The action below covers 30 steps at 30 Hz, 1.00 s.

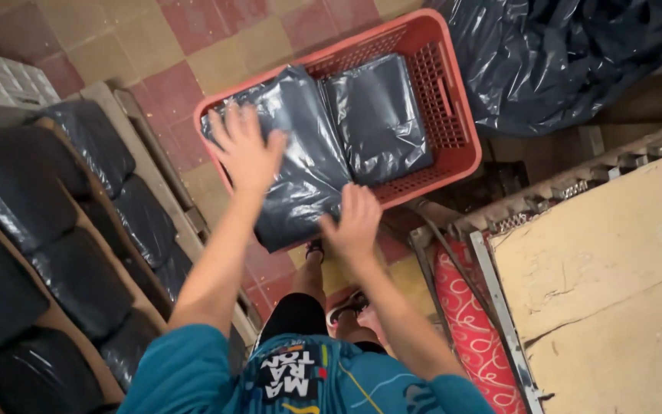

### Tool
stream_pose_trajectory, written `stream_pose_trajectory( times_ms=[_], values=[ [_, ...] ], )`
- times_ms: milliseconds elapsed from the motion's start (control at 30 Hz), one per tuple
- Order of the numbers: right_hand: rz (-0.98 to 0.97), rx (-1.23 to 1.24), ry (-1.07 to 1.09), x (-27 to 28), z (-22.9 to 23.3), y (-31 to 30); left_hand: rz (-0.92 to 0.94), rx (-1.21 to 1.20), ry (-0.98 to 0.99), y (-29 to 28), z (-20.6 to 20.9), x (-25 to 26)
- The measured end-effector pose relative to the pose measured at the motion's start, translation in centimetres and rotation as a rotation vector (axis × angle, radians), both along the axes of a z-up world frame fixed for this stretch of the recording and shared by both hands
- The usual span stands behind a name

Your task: Folding and stacking plastic bags from a production line into a storage crate.

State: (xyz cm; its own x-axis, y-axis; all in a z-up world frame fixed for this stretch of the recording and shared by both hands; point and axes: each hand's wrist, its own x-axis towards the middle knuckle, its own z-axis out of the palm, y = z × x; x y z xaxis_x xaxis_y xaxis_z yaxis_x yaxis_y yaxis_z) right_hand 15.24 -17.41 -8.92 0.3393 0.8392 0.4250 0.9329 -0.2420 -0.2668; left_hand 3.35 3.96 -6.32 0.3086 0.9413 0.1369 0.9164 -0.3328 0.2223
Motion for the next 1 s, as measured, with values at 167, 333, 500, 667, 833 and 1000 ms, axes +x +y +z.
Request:
stream_pose_trajectory(
  times_ms=[167,333,500,667,833,1000],
  values=[
    [0.015,-0.535,0.123,-6.7,5.7,1.7,0.037,-0.586,0.085,-0.7,0.2,4.2],
    [0.101,-0.891,0.223,-6.7,1.6,3.0,0.046,-0.763,0.239,1.6,-1.5,5.0],
    [0.114,-1.118,0.283,-5.5,0.9,4.6,0.055,-0.676,0.291,1.3,-1.4,6.5],
    [0.145,-1.231,0.292,-4.5,1.6,5.3,0.063,-0.681,0.273,1.2,-1.4,6.7],
    [0.154,-0.987,0.306,-3.3,1.0,0.8,-0.029,-0.417,0.231,-0.5,-2.0,5.5],
    [0.233,-0.554,0.717,0.1,5.9,-8.5,-0.022,-0.423,0.094,0.0,-2.0,3.8]
  ],
)
